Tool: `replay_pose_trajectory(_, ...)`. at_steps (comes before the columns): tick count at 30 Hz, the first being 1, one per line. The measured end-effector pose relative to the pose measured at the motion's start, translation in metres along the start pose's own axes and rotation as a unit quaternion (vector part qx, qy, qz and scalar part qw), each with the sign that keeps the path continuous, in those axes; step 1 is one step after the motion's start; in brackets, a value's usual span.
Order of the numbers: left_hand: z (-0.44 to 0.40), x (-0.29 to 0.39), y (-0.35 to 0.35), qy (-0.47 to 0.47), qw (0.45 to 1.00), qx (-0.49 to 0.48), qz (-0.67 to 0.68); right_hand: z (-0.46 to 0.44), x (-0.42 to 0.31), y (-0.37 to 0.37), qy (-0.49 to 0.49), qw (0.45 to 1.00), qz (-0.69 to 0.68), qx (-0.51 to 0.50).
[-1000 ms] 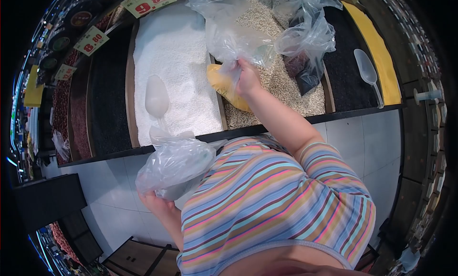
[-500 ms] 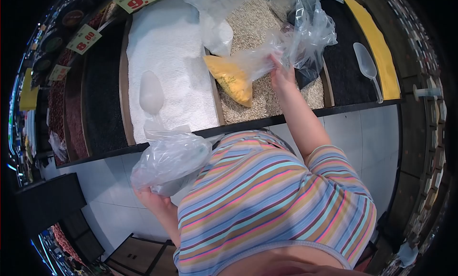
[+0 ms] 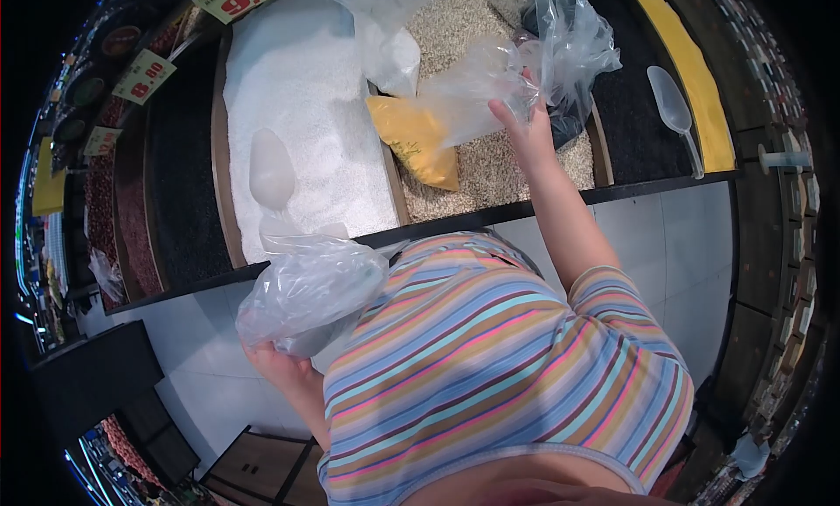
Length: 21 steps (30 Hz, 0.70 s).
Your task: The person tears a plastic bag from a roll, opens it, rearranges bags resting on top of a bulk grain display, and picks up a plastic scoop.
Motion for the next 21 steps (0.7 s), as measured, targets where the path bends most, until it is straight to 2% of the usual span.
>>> replay_pose_trajectory(2,-0.001,-0.002,0.002,0.001,1.000,0.014,-0.003,0.008,-0.035,-0.007,0.114,0.991,0.062,-0.014)
replay_pose_trajectory(3,-0.001,-0.001,0.000,0.006,1.000,0.012,0.000,0.012,-0.051,-0.010,0.140,0.973,0.182,-0.022)
replay_pose_trajectory(5,-0.001,0.001,-0.005,0.015,1.000,0.007,0.007,0.021,-0.076,-0.020,0.188,0.892,0.410,-0.037)
replay_pose_trajectory(8,-0.004,-0.006,-0.004,0.000,1.000,-0.014,-0.025,0.031,-0.085,-0.029,0.209,0.842,0.493,-0.067)
replay_pose_trajectory(11,-0.005,-0.010,-0.015,-0.002,0.991,-0.078,-0.108,0.041,-0.110,-0.036,0.289,0.816,0.494,-0.081)
replay_pose_trajectory(14,-0.005,-0.013,-0.041,0.015,0.974,-0.178,-0.137,0.049,-0.120,-0.042,0.320,0.821,0.460,-0.114)
replay_pose_trajectory(17,-0.003,-0.012,-0.068,-0.014,0.951,-0.246,-0.186,0.057,-0.123,-0.055,0.352,0.813,0.432,-0.170)
replay_pose_trajectory(21,0.001,-0.013,-0.087,0.029,0.928,-0.299,-0.219,0.058,-0.109,-0.057,0.315,0.834,0.412,-0.186)
Point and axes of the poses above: each hand's wrist, its own z-axis away from the middle knuckle, its own y-axis out of the back of the hand, x = y × z, the point moved 8 cm from there along -z, towards the middle knuckle, and after that the axes turned 11 degrees about -x, right-handed, at the moved point
